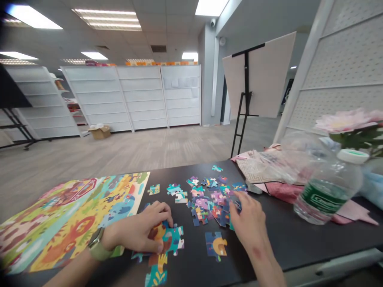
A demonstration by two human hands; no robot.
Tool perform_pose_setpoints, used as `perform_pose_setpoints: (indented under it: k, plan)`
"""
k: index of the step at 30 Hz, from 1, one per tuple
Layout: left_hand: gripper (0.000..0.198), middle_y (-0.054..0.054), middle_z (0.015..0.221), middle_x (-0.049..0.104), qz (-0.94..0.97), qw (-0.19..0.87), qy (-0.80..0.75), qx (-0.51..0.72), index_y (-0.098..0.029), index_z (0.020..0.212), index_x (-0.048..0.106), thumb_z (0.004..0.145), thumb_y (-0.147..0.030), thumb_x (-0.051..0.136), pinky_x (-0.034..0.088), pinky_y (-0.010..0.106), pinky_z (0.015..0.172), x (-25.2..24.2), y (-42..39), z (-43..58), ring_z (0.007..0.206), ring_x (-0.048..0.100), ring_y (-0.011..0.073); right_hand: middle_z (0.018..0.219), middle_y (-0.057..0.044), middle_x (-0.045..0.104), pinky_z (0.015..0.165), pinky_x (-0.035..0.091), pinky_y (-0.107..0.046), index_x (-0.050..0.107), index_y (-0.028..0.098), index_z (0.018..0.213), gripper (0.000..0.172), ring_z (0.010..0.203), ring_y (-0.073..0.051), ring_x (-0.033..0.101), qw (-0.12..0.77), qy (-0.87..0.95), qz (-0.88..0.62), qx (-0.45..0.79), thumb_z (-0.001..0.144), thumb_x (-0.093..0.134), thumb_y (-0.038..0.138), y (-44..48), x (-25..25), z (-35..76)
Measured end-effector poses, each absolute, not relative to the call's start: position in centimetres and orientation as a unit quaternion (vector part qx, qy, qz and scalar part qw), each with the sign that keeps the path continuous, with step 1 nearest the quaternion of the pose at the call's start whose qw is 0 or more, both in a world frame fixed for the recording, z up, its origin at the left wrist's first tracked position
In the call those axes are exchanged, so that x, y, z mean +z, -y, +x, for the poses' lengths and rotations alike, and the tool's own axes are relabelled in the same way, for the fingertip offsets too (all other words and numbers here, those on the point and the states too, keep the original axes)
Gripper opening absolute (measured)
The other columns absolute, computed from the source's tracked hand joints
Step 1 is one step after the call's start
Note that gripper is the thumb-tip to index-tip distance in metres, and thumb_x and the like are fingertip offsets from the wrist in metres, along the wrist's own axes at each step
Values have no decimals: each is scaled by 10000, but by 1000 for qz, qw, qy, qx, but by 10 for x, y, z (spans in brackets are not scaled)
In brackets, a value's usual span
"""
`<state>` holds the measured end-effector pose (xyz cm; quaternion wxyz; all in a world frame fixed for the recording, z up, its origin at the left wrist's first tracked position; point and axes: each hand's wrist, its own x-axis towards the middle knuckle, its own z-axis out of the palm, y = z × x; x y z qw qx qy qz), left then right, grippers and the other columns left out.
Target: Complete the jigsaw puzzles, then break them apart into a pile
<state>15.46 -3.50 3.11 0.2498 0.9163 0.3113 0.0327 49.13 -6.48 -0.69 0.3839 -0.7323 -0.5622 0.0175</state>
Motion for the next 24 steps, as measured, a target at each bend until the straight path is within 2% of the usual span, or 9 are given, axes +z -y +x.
perform_pose_setpoints:
  k: [2,5,9,12,15,18,21,24]
  plan:
    - [469,38,1185,516,917,253,-306,39,-280,1143,597,728,-388,786,393,420,1013,31,33,154,1107,482,276,1202,-128,700,974,457,-506,713,203,1057,418,1139,-344,600,373,605,-704,-8,834,434,419,65,-10,484]
    - [369,46,1161,529,911,264,-309,63,-259,1138,603,790,-323,709,424,374,972,34,32,153,1084,500,256,1155,-117,719,1015,449,-473,726,196,1068,375,1140,-302,601,336,687,-643,45,875,473,393,69,-11,459]
    - [284,40,1088,549,899,255,-342,100,-242,1075,606,795,-194,628,450,334,903,37,30,154,1048,506,235,1282,-112,663,1030,408,-544,704,223,1158,369,1238,-349,530,264,716,-642,75,819,616,341,73,-10,427]
    - [282,37,1069,560,891,223,-377,123,-232,1033,606,769,-131,597,435,352,932,33,26,153,1058,504,236,1220,-71,686,1012,409,-518,714,256,1020,240,1204,-323,552,247,723,-638,99,790,648,256,73,-7,418]
    - [262,49,1084,569,884,184,-408,138,-220,1030,607,780,-142,599,425,381,949,25,20,150,1055,514,246,1108,-45,702,966,441,-457,687,261,936,176,1109,-286,602,272,725,-622,116,771,646,216,72,-5,418]
    - [225,57,1081,581,878,153,-427,153,-217,1025,611,803,-185,615,430,392,942,16,12,146,1047,525,256,1031,-55,700,869,485,-404,668,261,939,149,999,-267,643,326,709,-611,131,824,576,283,70,-5,423]
    - [238,69,1099,587,862,115,-457,183,-209,1049,606,815,-172,590,442,397,936,10,-1,136,1059,534,264,951,-69,708,789,507,-377,641,247,927,232,872,-253,673,408,648,-631,123,879,482,408,67,-8,441]
    - [332,97,1162,594,828,80,-503,235,-186,1131,587,814,-107,532,420,425,1008,7,-17,120,1143,533,276,916,-71,726,761,516,-393,627,250,951,302,819,-273,695,447,557,-693,98,831,500,496,64,-11,472]
